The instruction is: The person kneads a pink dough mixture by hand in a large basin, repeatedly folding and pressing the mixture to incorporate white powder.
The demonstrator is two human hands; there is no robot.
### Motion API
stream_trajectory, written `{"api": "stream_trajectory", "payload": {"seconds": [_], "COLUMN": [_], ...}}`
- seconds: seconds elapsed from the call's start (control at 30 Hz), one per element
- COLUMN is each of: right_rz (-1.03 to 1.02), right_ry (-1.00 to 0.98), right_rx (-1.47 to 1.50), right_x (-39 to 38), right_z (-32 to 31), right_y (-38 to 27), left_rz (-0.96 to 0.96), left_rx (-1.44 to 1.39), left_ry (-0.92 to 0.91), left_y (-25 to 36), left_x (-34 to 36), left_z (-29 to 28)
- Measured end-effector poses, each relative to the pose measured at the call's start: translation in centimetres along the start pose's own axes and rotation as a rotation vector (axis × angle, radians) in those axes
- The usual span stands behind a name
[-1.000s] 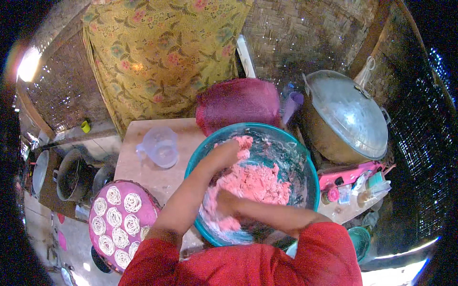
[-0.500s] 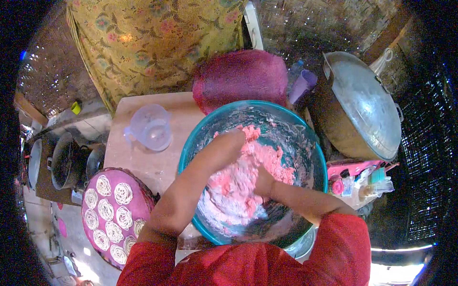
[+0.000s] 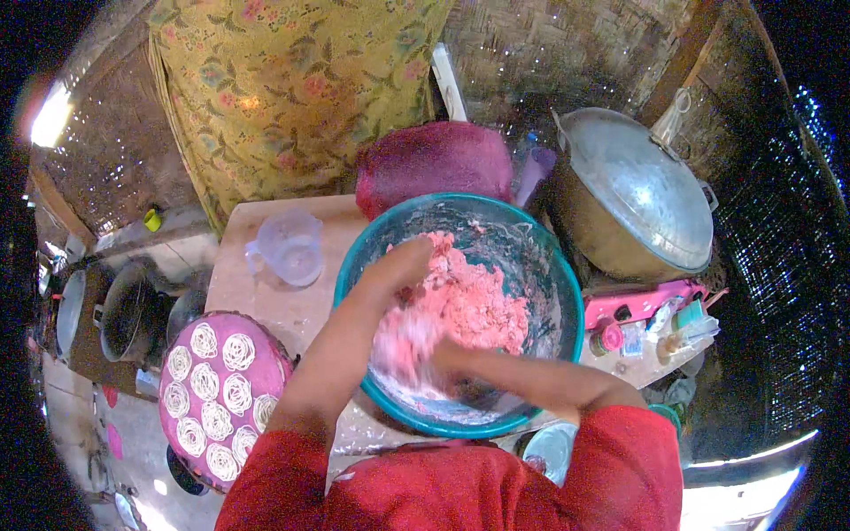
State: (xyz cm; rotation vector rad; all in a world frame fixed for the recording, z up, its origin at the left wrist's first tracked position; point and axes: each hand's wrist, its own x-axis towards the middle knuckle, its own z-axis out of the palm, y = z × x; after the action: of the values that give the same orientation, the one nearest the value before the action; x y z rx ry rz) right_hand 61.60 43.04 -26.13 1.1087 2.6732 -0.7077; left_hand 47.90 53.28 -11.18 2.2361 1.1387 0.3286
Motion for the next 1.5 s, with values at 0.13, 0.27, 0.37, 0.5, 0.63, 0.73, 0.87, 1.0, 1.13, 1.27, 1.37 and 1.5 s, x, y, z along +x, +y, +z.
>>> {"api": "stream_trajectory", "payload": {"seconds": [0.13,0.27,0.37,0.5,0.63,0.73,0.87,1.0,1.13,1.27,1.37,1.5], "right_rz": [-0.005,-0.261,-0.183,-0.145,-0.08,-0.055,-0.029,-0.119,0.186,0.292,0.22,0.006], "right_ry": [0.139,0.316,0.401,0.873,0.389,0.034,-0.225,0.308,0.216,0.133,0.037,-0.273], "right_rx": [0.285,0.224,0.654,0.146,0.115,-0.059,-0.105,-0.277,-0.275,-0.258,-0.219,-0.121], "right_x": [-5.1,-1.0,2.8,7.7,7.5,5.8,-2.6,-7.8,-2.2,5.6,10.2,12.9], "right_z": [0.9,1.5,1.2,2.1,-1.7,-3.9,-5.7,-4.3,-6.3,-8.4,-8.9,-7.3], "right_y": [-5.5,-3.7,-0.6,5.9,-0.1,-0.1,2.0,10.9,14.2,13.2,9.7,1.8], "left_rz": [-0.017,0.094,0.05,0.134,0.005,-0.015,-0.046,0.02,0.085,0.116,0.124,0.057], "left_rx": [-0.167,0.136,0.089,0.066,0.032,0.161,0.094,0.084,0.142,0.105,0.158,0.204], "left_ry": [0.174,-0.014,0.047,0.038,0.053,0.02,-0.023,0.062,0.175,0.169,0.175,0.141], "left_y": [0.0,0.0,0.6,1.8,-3.0,-4.0,-4.1,-0.3,-1.5,-1.9,-1.9,-2.3], "left_x": [-0.1,0.2,0.0,1.1,1.2,2.4,1.5,0.8,1.2,2.0,2.6,2.4], "left_z": [1.4,0.8,0.6,0.4,1.7,2.3,1.0,0.2,1.7,2.1,1.8,1.6]}}
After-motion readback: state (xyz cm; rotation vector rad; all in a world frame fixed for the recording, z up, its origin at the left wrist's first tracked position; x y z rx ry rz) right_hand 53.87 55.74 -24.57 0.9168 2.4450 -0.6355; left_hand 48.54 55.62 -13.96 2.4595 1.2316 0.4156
